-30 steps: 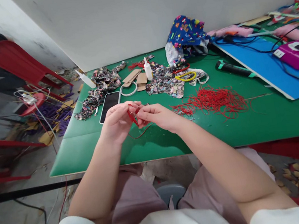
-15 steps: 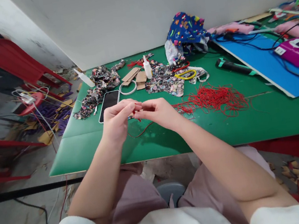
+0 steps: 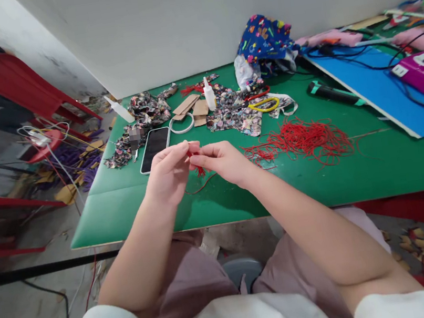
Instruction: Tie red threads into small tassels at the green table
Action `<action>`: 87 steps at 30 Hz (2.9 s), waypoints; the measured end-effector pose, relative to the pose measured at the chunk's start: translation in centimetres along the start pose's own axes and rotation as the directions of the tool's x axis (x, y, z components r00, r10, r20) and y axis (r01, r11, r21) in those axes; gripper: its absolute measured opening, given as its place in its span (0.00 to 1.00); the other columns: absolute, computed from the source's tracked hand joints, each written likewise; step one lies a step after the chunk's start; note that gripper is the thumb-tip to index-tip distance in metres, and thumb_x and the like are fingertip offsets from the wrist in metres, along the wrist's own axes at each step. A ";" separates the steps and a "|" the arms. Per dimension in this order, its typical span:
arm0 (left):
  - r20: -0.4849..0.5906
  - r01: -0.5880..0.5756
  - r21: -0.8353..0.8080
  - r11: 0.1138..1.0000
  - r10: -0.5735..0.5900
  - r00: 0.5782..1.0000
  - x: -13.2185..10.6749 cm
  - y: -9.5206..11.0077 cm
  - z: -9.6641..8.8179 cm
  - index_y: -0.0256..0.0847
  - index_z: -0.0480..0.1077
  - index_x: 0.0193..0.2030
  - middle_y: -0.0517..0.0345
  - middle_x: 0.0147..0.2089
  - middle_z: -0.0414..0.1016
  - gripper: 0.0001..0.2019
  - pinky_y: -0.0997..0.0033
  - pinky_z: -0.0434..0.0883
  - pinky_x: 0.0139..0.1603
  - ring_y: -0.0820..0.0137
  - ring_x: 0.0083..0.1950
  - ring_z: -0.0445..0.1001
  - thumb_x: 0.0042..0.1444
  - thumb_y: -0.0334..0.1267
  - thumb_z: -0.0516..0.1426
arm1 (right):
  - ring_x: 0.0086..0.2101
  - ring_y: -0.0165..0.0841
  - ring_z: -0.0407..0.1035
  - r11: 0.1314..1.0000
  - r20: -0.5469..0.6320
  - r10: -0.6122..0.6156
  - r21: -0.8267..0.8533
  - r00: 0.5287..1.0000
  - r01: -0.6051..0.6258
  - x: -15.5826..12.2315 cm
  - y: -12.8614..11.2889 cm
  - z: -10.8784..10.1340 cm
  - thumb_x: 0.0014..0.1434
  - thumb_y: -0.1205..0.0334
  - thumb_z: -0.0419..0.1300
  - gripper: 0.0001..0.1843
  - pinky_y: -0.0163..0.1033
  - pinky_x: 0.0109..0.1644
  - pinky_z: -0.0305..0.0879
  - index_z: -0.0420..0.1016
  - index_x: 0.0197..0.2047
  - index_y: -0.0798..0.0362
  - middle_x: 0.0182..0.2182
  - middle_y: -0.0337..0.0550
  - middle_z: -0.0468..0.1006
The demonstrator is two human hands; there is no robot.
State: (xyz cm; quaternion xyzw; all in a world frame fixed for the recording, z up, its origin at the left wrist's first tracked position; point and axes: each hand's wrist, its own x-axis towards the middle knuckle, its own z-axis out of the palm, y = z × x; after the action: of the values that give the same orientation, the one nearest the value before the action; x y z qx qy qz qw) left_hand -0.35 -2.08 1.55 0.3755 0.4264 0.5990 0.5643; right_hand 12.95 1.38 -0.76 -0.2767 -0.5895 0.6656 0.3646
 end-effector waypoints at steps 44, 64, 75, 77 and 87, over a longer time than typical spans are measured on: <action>0.137 -0.061 0.120 0.991 0.044 0.990 0.5 0.7 -1.6 0.43 0.78 0.28 0.57 0.31 0.80 0.07 0.63 0.70 0.49 0.65 0.43 0.77 0.42 0.40 0.66 | 0.39 0.32 0.70 0.990 0.122 0.026 -0.139 0.992 -0.009 0.2 -0.5 -2.8 0.51 0.50 0.62 0.17 0.39 0.45 0.63 0.78 0.42 0.50 0.39 0.42 0.79; 0.401 -0.096 0.315 0.944 -0.041 0.915 0.6 1.3 -2.6 0.43 0.79 0.29 0.52 0.44 0.69 0.04 0.65 0.69 0.51 0.63 0.55 0.63 0.48 0.34 0.61 | 0.32 0.27 0.63 0.992 0.237 -0.058 0.119 0.970 0.030 0.2 0.3 -1.4 0.56 0.45 0.55 0.21 0.36 0.42 0.58 0.71 0.29 0.56 0.29 0.39 0.69; 0.419 -0.135 0.508 0.851 -0.108 0.901 0.2 2.0 -2.5 0.44 0.78 0.28 0.55 0.42 0.67 0.02 0.68 0.71 0.41 0.69 0.43 0.69 0.46 0.35 0.63 | 0.30 0.26 0.65 0.999 0.275 0.043 -0.001 0.961 -0.044 -0.2 -1.0 -1.7 0.56 0.46 0.55 0.21 0.34 0.38 0.60 0.72 0.29 0.56 0.27 0.39 0.73; 0.421 -0.127 0.518 0.846 -0.122 0.899 0.1 2.0 -2.4 0.44 0.78 0.28 0.56 0.39 0.67 0.02 0.68 0.71 0.41 0.70 0.40 0.70 0.46 0.35 0.63 | 0.30 0.26 0.66 0.998 0.278 0.067 -0.007 0.958 -0.068 -0.2 -1.1 -1.9 0.55 0.47 0.58 0.19 0.34 0.38 0.60 0.72 0.29 0.57 0.27 0.39 0.73; 0.474 -0.117 0.500 0.858 -0.157 0.867 0.1 2.2 -2.4 0.40 0.78 0.28 0.55 0.35 0.69 0.05 0.69 0.68 0.42 0.70 0.40 0.69 0.49 0.36 0.60 | 0.19 0.20 0.56 0.998 0.318 0.056 -0.018 0.946 -0.053 -0.4 -1.3 -2.3 0.55 0.53 0.60 0.15 0.30 0.23 0.51 0.69 0.27 0.57 0.24 0.36 0.72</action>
State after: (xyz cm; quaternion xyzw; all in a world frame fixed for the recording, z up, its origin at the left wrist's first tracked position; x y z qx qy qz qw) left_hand -3.35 -2.22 2.77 0.6488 0.4137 0.3399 0.5407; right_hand 15.22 2.50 0.14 -0.1835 -0.6359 0.7084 0.2451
